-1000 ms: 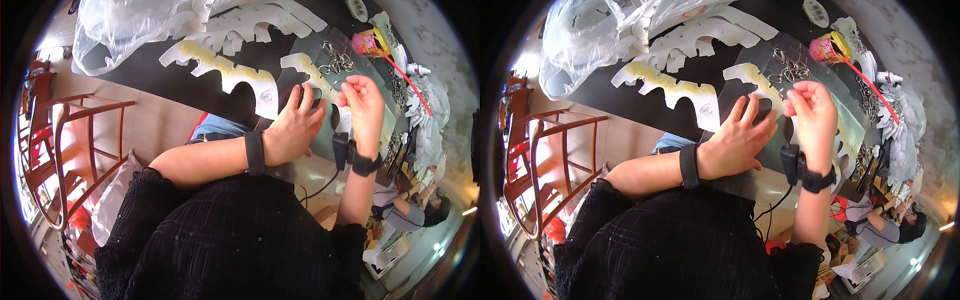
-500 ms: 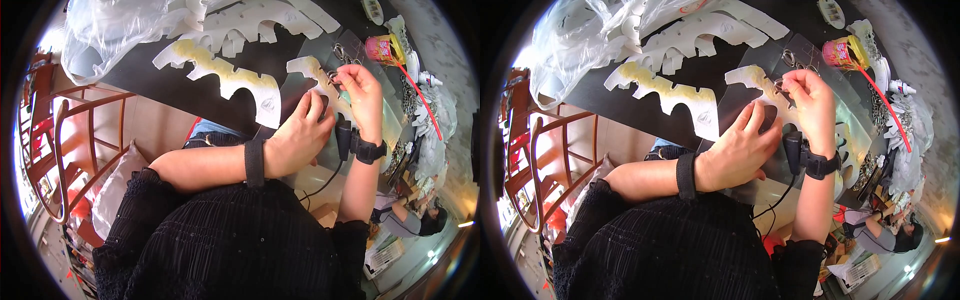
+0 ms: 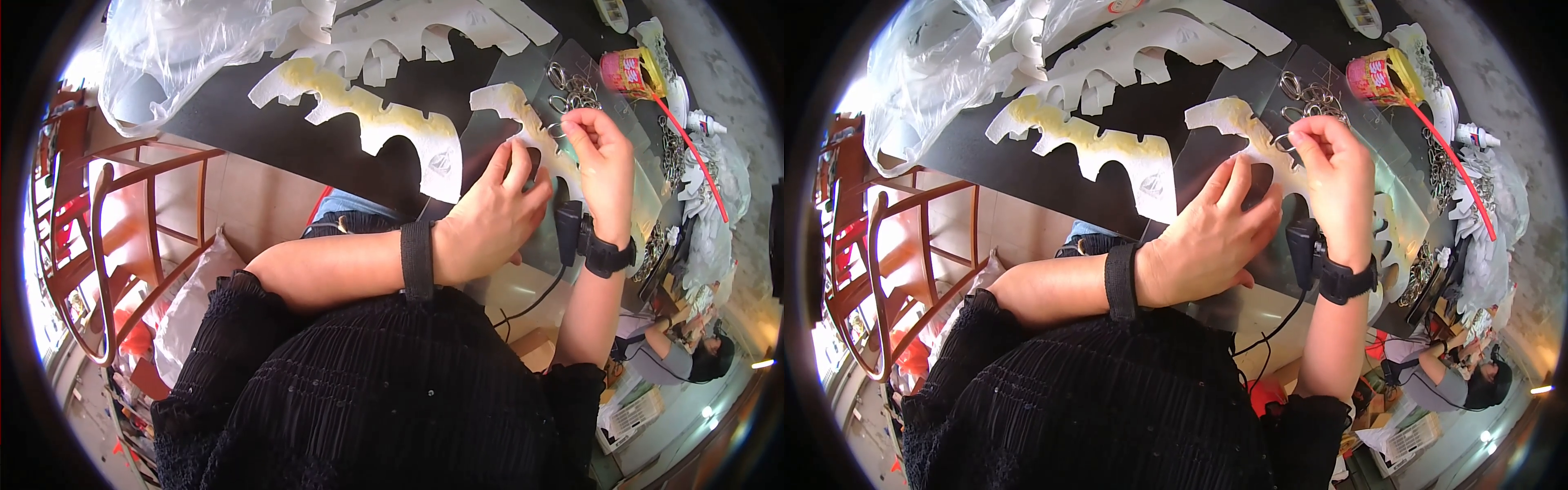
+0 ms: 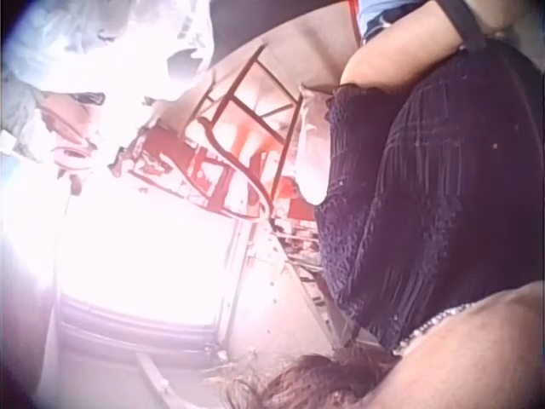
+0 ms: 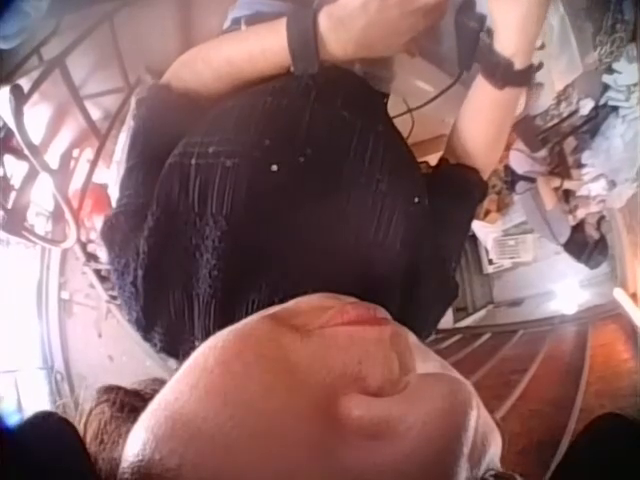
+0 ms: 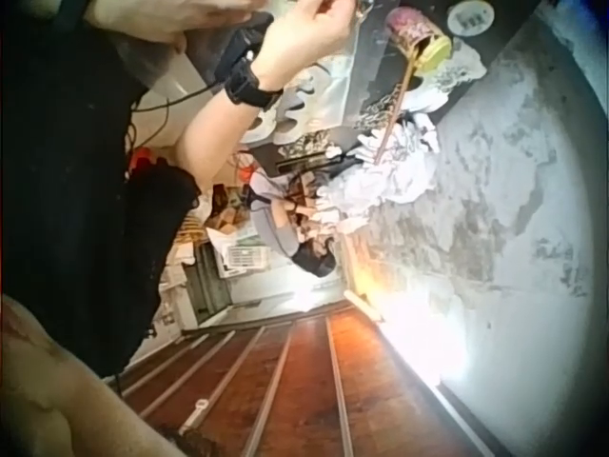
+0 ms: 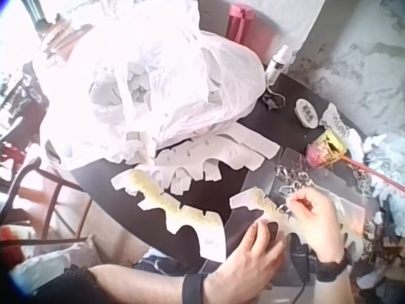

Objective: Manually attaching metal eyelets or rings to shoe upper pattern pieces.

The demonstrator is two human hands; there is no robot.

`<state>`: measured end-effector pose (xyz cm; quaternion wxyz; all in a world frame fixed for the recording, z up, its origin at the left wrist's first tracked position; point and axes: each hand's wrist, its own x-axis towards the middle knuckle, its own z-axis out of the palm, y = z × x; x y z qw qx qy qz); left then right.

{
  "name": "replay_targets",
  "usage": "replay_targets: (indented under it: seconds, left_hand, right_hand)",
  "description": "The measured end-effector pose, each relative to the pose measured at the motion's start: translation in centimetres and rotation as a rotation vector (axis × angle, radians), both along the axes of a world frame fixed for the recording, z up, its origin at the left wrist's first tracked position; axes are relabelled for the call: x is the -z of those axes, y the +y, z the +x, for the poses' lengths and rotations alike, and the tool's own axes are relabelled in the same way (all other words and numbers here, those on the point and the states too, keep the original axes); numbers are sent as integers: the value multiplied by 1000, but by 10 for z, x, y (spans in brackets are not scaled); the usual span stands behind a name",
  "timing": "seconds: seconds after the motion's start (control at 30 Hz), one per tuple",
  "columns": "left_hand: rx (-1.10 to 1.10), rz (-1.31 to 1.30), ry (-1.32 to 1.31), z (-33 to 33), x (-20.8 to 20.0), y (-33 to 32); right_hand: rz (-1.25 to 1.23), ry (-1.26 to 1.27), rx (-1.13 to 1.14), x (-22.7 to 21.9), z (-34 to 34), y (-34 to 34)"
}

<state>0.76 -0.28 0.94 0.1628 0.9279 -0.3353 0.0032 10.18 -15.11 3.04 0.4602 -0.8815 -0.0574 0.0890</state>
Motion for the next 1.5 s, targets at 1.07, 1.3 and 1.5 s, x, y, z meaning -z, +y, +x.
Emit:
replay_targets:
  seconds: [1.07, 1.3, 1.5]
  left_hand:
    - [14, -134, 91, 5, -2, 4]
    - [-26, -237, 86, 6, -1, 5]
    - [-81, -275, 38, 7, -2, 5]
  right_hand:
    - [-172, -83, -17, 22, 9, 6]
    - [-187, -93, -16, 22, 9, 6]
    - [-170, -85, -15, 22, 9, 7]
